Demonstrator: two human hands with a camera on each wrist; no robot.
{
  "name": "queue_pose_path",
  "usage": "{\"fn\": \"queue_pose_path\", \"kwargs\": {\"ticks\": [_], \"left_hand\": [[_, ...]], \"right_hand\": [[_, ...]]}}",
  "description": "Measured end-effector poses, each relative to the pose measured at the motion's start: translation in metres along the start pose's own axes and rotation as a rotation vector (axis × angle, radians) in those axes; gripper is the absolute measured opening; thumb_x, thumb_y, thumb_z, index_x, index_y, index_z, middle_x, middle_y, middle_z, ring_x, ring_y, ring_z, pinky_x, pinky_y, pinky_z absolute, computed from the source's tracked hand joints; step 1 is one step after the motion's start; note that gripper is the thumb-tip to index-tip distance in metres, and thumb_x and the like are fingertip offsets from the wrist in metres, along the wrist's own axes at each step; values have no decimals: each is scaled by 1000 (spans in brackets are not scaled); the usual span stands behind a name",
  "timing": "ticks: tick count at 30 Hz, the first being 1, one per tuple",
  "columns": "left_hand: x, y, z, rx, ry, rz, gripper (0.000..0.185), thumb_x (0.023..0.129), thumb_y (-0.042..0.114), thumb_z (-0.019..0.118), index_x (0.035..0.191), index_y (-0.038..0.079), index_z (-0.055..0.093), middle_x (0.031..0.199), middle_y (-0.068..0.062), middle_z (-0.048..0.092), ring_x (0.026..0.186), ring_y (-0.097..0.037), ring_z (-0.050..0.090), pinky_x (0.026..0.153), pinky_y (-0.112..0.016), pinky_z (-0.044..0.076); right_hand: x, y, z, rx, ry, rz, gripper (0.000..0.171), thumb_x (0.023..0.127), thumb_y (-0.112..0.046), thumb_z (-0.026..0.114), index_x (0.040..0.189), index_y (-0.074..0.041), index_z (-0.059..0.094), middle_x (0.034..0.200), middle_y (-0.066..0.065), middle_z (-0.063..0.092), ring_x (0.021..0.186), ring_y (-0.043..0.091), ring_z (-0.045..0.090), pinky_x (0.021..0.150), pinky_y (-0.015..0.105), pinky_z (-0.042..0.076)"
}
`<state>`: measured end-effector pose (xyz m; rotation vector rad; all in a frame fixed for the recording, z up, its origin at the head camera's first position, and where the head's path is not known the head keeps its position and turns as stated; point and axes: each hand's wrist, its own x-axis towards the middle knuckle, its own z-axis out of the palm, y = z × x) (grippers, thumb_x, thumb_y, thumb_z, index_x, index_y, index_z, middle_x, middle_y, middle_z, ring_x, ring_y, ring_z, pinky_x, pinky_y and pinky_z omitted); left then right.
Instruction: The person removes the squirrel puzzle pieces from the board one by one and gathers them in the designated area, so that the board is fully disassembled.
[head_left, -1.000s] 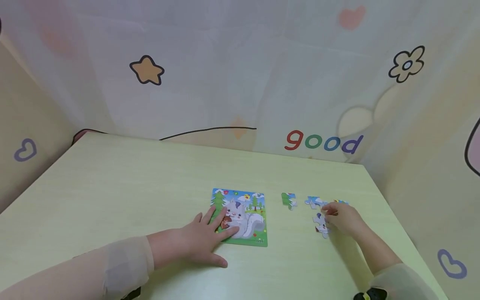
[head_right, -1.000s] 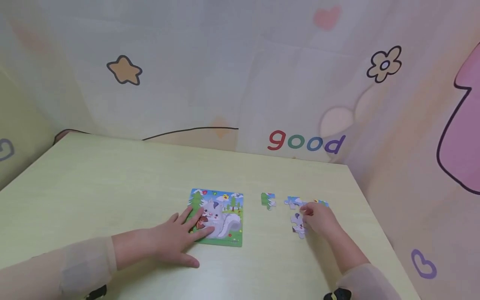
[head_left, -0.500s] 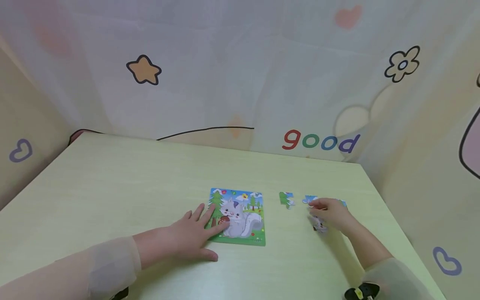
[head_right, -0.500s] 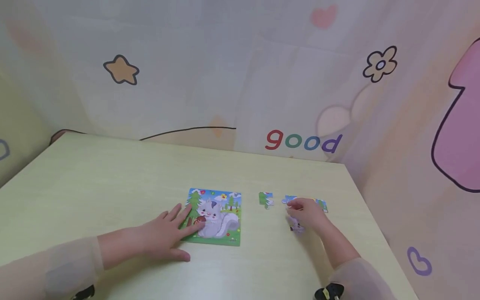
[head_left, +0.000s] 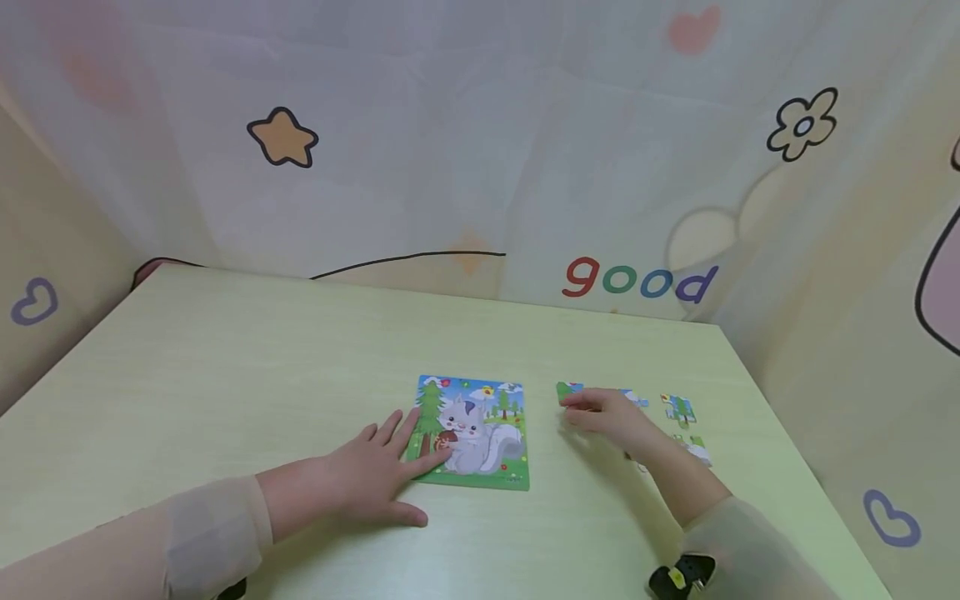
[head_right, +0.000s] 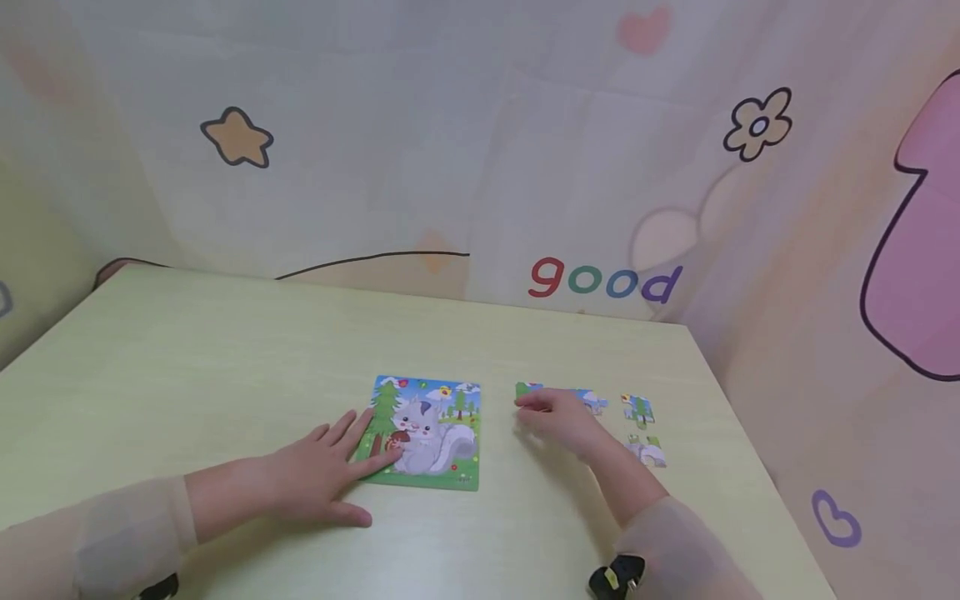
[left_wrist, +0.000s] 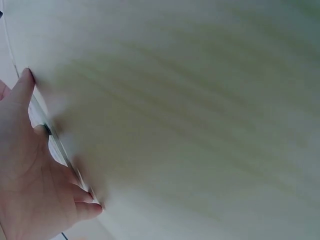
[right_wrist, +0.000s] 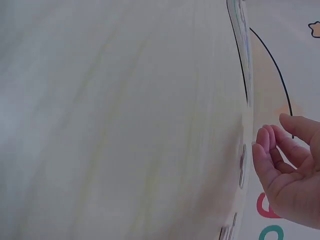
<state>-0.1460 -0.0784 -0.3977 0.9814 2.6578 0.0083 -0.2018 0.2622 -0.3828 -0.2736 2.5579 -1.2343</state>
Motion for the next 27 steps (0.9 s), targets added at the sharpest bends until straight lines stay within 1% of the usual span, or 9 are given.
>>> {"fn": "queue_pose_path", "kwargs": {"ticks": [3,5,8,11,15,17,22,25,27], "left_hand": [[0,1,-1,7,-4,1,78,82,71,45,148,37,22,153,-22,4,138,-42,8,104,-56,22],[-1,2,-1,18,-9,-3,78,82,71,44,148,36,22,153,-22,4,138,-42,8,104,-56,22],[0,3,-2,38,-15,-13,80,81,73,43,148,36,21,153,-21,3,138,-42,8,103,-57,23],[-1,5,-3,46,-20,-23,82,79,75,42,148,36,20,154,-21,3,138,-42,8,102,-59,23],[-1,7,-4,56,-21,-26,83,79,76,41,149,35,20,154,-20,3,138,-42,8,101,-60,23],[-1,8,-4,66,-19,-23,83,79,76,40,149,35,20,154,-20,4,138,-42,9,101,-60,24],[-1,8,-2,69,-11,-10,83,79,77,38,149,35,19,153,-21,3,138,-43,9,100,-60,24],[0,6,1,89,-4,-11,83,79,78,36,149,36,19,153,-22,3,137,-43,9,100,-60,24],[0,5,2,101,-1,-14,84,79,79,35,149,36,18,153,-22,3,138,-43,9,100,-60,24]], "right_hand": [[7,-8,12,9,-18,-4,31,91,-16,61,117,1,62,108,11,63,90,20,58,79,34,49],[12,-15,21,11,-31,8,29,90,-17,62,115,-2,63,105,8,63,90,19,57,79,32,49],[20,-26,34,16,-61,17,27,90,-18,62,113,-5,65,99,3,63,90,18,55,79,31,48],[26,-37,47,22,-100,13,26,90,-18,63,113,-7,65,99,2,63,90,18,54,80,31,48],[36,-49,63,-30,-141,1,25,89,-19,63,112,-11,67,102,1,64,91,18,54,83,34,47],[40,-54,70,-87,-173,-10,25,90,-21,63,113,-13,67,104,-1,63,93,17,54,86,36,45],[46,-61,80,-200,-268,-74,29,91,-20,61,119,-13,64,111,0,62,97,16,52,89,39,43],[48,-63,84,-225,-287,-83,32,92,-19,59,124,-14,62,117,2,60,99,17,51,89,40,41],[48,-64,84,-235,-289,-72,33,93,-19,58,126,-15,60,123,3,58,103,18,50,90,41,40]]}}
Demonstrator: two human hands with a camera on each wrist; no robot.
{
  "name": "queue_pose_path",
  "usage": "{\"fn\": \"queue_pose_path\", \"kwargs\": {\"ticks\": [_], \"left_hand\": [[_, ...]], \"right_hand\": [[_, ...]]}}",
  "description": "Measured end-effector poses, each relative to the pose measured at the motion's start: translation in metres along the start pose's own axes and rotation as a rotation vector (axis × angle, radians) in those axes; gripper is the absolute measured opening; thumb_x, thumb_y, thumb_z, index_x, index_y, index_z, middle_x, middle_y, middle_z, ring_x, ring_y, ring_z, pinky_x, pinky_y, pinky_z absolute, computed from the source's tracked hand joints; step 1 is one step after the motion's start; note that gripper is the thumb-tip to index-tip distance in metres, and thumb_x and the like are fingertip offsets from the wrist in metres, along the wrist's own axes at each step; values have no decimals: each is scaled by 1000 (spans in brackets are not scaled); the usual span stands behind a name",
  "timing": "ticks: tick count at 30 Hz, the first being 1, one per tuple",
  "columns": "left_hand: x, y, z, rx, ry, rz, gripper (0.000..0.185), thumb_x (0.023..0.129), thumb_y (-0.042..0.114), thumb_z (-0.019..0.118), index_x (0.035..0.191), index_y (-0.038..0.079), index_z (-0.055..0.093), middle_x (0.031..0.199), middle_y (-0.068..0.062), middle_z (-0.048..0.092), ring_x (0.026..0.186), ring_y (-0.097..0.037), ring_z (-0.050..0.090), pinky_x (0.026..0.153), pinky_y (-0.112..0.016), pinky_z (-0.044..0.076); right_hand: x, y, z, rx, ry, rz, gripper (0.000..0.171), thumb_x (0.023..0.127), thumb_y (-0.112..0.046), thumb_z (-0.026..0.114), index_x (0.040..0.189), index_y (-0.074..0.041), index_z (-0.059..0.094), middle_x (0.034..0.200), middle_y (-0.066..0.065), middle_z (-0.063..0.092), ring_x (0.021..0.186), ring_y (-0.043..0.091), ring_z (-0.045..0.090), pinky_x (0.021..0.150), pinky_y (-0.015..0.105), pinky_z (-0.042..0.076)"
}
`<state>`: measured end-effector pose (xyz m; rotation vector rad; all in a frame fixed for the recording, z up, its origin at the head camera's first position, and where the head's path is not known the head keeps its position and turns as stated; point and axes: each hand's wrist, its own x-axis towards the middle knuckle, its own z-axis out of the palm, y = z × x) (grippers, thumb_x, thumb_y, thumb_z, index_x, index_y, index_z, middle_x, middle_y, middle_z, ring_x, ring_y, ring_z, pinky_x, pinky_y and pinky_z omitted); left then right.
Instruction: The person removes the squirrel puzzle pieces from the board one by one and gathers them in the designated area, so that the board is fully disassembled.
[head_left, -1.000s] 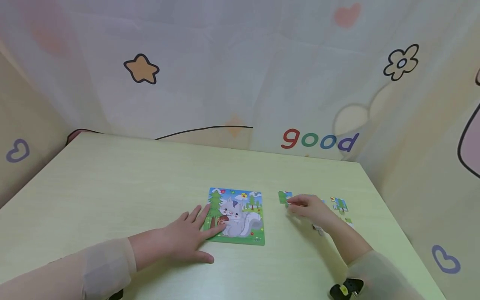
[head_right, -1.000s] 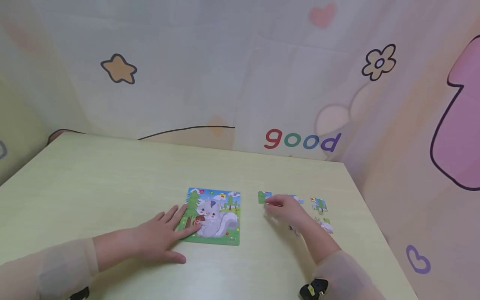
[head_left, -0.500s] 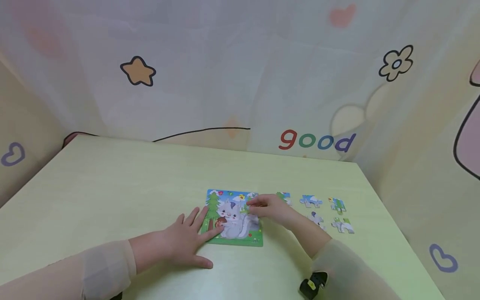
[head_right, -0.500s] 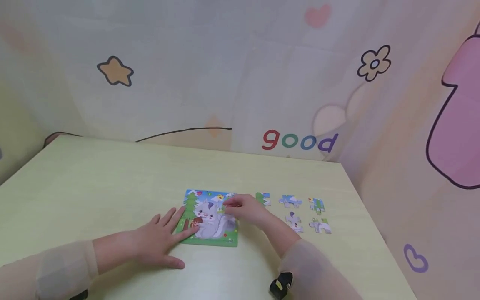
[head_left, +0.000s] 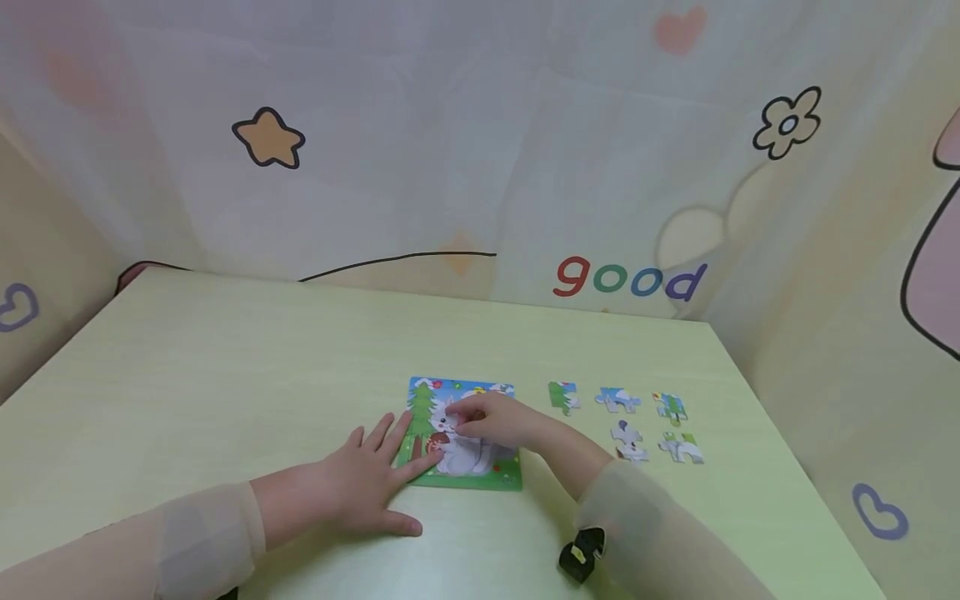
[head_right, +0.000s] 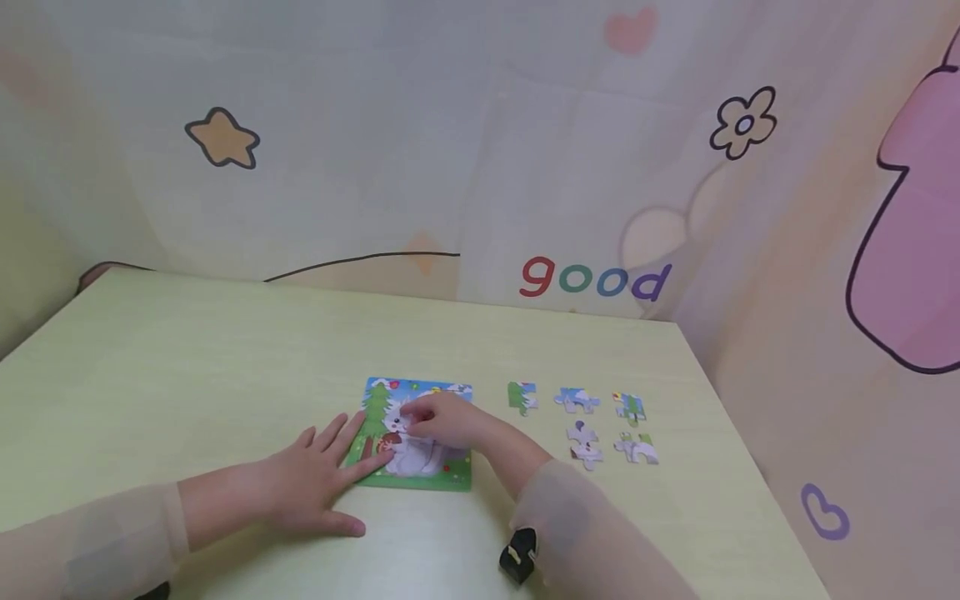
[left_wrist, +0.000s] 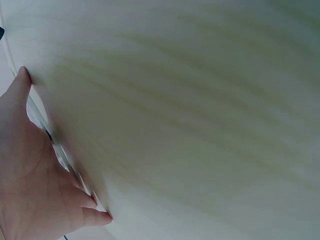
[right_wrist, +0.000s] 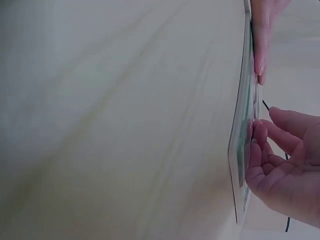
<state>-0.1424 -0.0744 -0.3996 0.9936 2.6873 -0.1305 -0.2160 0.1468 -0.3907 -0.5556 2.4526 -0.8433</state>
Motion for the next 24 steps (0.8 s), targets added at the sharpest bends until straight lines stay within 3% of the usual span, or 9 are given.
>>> {"fn": "queue_pose_path", "kwargs": {"ticks": [6,15,20,24], "left_hand": [[-2,-2,0,-7,3,8,84,79,79,35,149,35,19,153,-24,3,137,-43,10,99,-61,24],[-4,-1,-3,-35,7,14,84,80,78,36,149,33,20,152,-25,3,137,-45,10,99,-62,24],[-5,1,-5,-50,5,16,83,80,77,37,149,34,20,152,-24,2,137,-44,9,99,-62,24],[-4,1,-6,-54,1,11,83,80,77,38,149,34,20,153,-24,2,137,-44,9,100,-61,24]], "right_hand": [[4,-4,-1,14,-14,30,32,95,-17,54,126,-18,60,130,4,54,109,19,48,93,42,38],[7,-9,2,52,15,31,24,94,-17,56,117,-15,62,105,2,60,93,18,52,83,38,43],[9,-13,3,84,43,35,17,93,-17,58,109,-12,60,104,4,62,96,19,56,87,40,44],[11,-14,2,104,68,38,15,92,-16,59,104,-9,61,97,4,63,89,17,57,80,34,46]]}}
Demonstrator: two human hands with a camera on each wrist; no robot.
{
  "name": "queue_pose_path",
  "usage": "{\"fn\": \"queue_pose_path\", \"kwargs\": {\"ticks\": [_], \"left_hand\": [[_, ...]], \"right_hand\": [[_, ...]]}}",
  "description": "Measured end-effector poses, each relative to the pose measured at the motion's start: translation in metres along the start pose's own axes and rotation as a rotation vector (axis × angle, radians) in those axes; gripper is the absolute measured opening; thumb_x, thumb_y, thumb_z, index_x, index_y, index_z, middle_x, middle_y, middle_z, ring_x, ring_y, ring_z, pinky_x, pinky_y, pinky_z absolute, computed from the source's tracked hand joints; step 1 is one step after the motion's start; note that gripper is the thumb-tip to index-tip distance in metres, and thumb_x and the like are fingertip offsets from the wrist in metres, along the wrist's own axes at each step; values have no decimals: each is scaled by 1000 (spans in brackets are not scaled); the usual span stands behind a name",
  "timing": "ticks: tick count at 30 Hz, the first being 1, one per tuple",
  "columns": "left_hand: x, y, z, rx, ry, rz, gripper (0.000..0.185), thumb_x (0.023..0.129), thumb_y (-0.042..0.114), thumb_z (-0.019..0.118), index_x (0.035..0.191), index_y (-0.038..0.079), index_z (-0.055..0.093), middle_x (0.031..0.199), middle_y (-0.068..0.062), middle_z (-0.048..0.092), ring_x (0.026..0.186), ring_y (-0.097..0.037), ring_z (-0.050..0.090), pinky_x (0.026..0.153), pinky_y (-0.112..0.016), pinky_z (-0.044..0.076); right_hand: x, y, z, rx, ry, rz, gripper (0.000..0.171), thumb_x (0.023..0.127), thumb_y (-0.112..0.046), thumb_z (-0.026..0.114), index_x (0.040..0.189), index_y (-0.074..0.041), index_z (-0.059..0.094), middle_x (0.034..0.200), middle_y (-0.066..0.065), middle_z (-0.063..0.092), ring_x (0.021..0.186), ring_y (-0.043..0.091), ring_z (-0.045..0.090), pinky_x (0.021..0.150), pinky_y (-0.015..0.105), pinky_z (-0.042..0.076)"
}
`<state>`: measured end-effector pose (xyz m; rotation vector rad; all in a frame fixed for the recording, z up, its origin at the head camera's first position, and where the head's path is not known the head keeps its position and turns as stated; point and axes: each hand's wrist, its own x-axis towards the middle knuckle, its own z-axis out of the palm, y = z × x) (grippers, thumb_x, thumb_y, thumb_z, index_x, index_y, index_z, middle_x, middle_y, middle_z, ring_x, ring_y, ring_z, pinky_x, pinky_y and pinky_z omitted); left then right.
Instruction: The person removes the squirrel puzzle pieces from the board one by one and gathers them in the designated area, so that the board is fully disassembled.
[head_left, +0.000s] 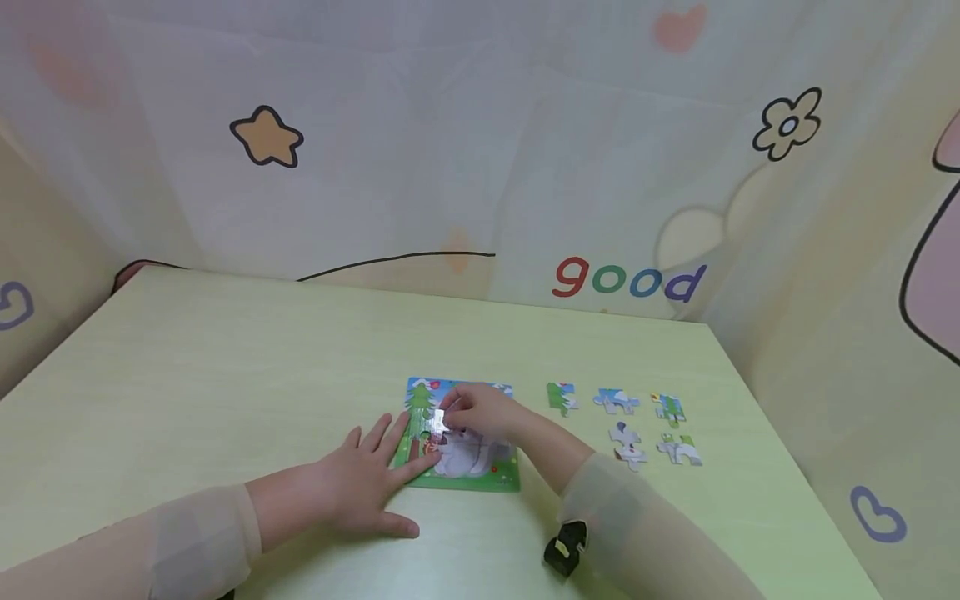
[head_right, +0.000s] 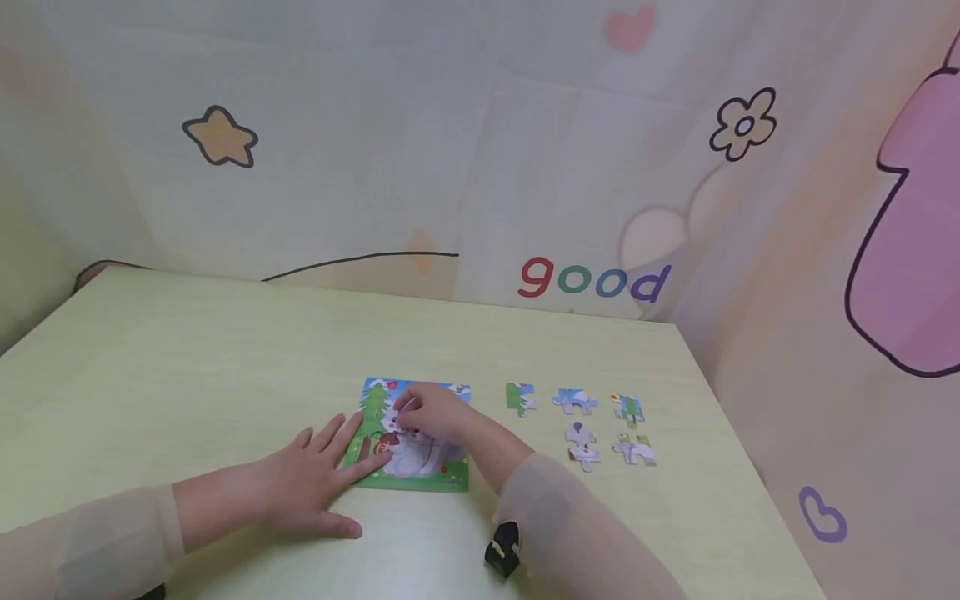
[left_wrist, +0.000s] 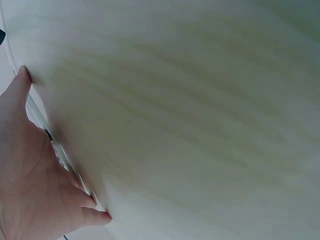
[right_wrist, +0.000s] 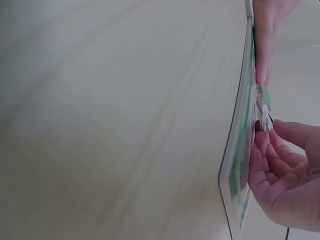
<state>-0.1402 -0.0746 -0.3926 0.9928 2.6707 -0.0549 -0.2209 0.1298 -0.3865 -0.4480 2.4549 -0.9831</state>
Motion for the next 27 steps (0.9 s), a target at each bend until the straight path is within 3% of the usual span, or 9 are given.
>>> {"fn": "queue_pose_path", "kwargs": {"ticks": [4,14,20,24,27], "left_hand": [[1,-1,2,8,4,-3,83,80,77,37,149,35,20,153,-24,1,137,-44,9,100,-62,24],[3,-2,6,31,-2,-9,84,79,79,35,149,37,18,153,-22,0,138,-42,8,100,-60,24],[3,-3,7,22,-9,-12,84,78,80,35,148,35,22,153,-22,1,138,-41,7,101,-60,23],[4,-4,7,10,-8,-9,84,77,80,36,147,33,28,153,-21,1,138,-41,6,100,-61,23],[3,-4,6,9,-7,-6,84,77,80,35,147,34,27,153,-21,1,138,-41,6,100,-61,23]], "right_hand": [[3,0,0,-5,22,-12,13,91,-16,60,101,-8,63,90,3,63,78,15,55,69,28,44],[9,0,4,42,0,27,17,95,-13,53,101,-5,66,79,2,57,71,13,49,63,24,41],[5,-8,8,6,-15,34,15,95,-9,51,94,-5,66,83,1,61,75,12,51,68,26,43],[3,-6,5,59,-45,28,16,96,-9,50,100,-4,65,84,2,62,76,13,53,70,25,45],[0,0,2,-5,-97,-12,17,94,-15,55,106,-8,65,89,-2,62,80,12,53,75,27,45]]}}
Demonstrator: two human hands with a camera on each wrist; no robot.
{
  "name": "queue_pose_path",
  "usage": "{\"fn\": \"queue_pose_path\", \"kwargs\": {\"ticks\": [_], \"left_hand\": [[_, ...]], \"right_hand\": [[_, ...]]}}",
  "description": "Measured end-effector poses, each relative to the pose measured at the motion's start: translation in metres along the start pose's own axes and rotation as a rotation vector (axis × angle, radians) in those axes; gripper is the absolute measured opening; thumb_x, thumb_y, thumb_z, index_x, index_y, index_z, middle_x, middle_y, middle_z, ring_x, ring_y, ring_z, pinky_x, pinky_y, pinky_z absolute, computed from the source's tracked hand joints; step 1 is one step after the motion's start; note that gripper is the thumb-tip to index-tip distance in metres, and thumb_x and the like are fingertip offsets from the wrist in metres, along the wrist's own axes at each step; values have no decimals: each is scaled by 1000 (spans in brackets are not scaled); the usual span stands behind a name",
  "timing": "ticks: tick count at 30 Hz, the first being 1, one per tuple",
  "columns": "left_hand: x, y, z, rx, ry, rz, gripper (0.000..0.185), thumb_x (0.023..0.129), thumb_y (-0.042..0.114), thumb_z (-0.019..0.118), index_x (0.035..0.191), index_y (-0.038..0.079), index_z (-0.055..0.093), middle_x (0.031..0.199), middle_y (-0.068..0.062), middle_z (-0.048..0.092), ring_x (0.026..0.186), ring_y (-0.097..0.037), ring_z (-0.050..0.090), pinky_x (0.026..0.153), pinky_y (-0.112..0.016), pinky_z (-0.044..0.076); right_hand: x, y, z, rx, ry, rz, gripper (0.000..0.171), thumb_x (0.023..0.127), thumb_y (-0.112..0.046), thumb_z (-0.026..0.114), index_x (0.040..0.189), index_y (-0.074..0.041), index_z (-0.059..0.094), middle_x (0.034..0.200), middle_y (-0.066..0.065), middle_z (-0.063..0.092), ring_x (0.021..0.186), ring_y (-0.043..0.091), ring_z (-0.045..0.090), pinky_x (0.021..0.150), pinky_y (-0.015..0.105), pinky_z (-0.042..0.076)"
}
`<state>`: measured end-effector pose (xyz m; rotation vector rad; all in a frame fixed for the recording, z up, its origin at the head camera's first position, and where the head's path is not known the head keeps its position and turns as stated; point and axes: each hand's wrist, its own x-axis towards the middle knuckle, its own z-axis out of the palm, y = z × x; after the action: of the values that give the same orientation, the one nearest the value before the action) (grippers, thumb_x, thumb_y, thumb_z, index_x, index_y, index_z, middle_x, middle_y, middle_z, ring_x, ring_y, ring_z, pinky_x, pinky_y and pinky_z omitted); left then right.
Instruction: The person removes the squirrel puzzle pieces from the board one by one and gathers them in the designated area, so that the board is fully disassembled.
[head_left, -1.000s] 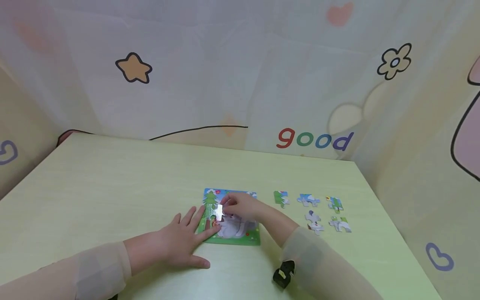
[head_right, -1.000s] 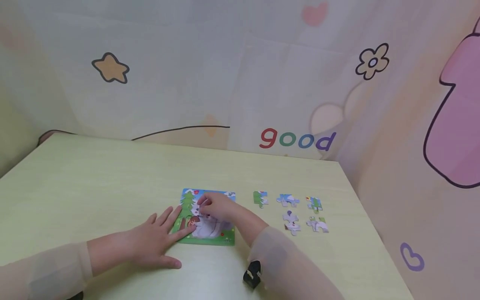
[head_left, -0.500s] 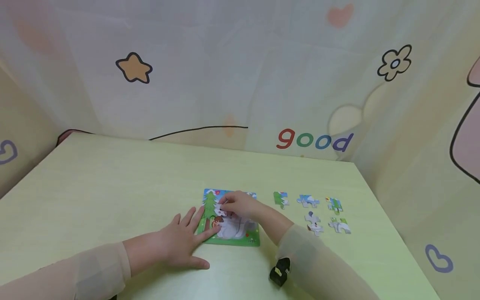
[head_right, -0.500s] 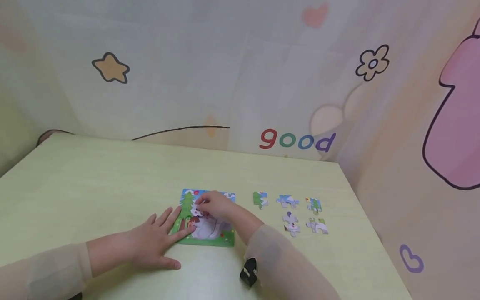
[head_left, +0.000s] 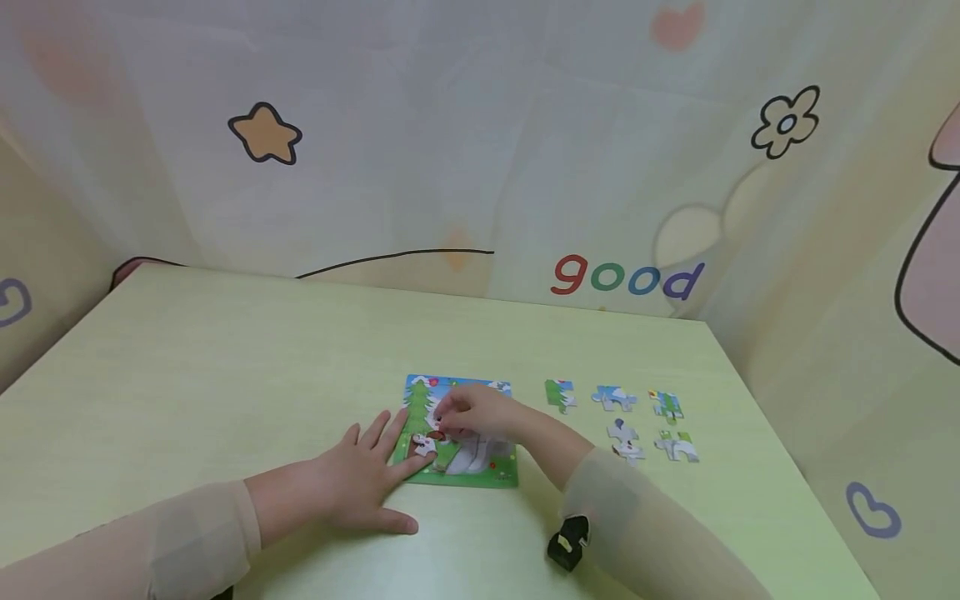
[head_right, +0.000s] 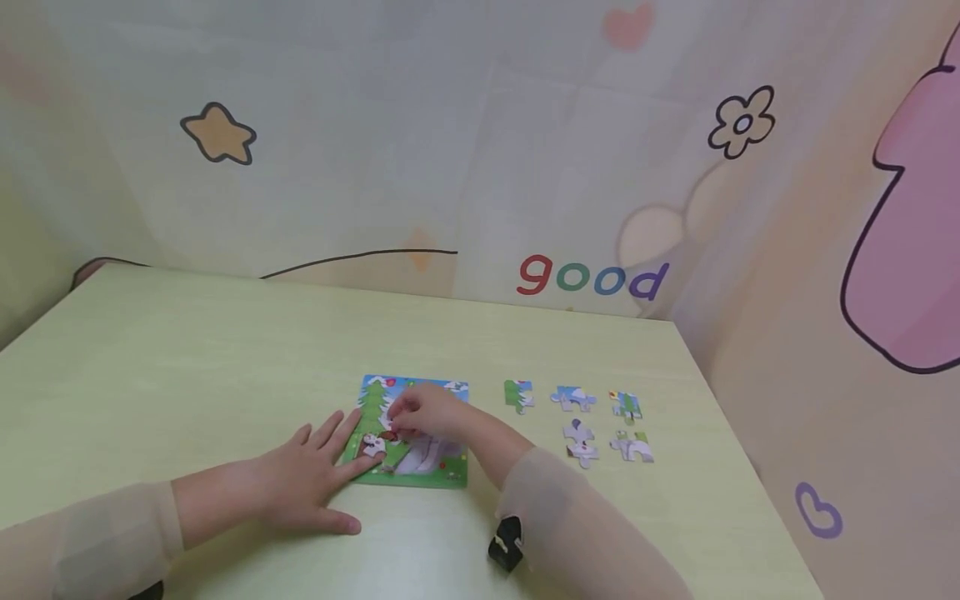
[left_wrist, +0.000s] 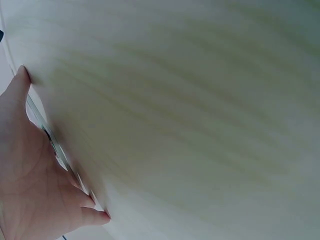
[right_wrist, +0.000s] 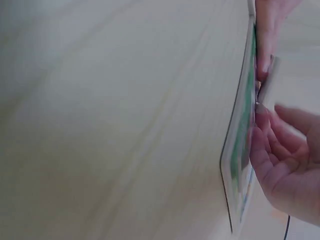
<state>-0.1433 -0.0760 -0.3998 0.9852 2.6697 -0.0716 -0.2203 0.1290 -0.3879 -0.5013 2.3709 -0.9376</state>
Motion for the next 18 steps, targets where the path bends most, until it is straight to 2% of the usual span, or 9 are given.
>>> {"fn": "queue_pose_path", "kwargs": {"ticks": [3,7,10,13,18], "left_hand": [[0,0,-1,-2,-6,3,84,78,80,35,148,34,26,153,-21,0,138,-42,6,100,-61,23],[-1,-1,-3,-4,-13,-3,85,78,80,35,147,31,28,153,-21,0,138,-42,5,101,-62,21],[-2,-1,-4,-4,-9,3,88,78,79,35,147,25,31,153,-23,1,138,-43,6,101,-62,21],[-2,0,-3,3,-7,7,89,79,79,34,147,23,30,153,-23,2,138,-43,7,101,-62,21],[-1,1,0,-7,4,0,86,78,79,35,148,32,24,153,-21,1,138,-41,7,101,-61,22]], "right_hand": [[-5,2,0,-110,-51,-63,22,91,-19,62,111,-12,65,90,-5,61,83,11,52,76,28,43],[-10,-2,4,-158,-58,-133,25,86,-17,68,110,-10,66,85,-6,59,79,10,51,71,25,43],[-13,-3,6,-133,-59,-140,17,85,-15,69,100,-10,66,84,-6,59,78,10,52,70,24,44],[-14,0,2,-80,-50,-98,10,86,-17,68,93,-12,63,83,-5,60,77,11,53,70,26,44],[-15,8,-8,90,40,2,15,86,-16,68,97,-8,61,85,0,64,78,13,58,73,27,47]]}}
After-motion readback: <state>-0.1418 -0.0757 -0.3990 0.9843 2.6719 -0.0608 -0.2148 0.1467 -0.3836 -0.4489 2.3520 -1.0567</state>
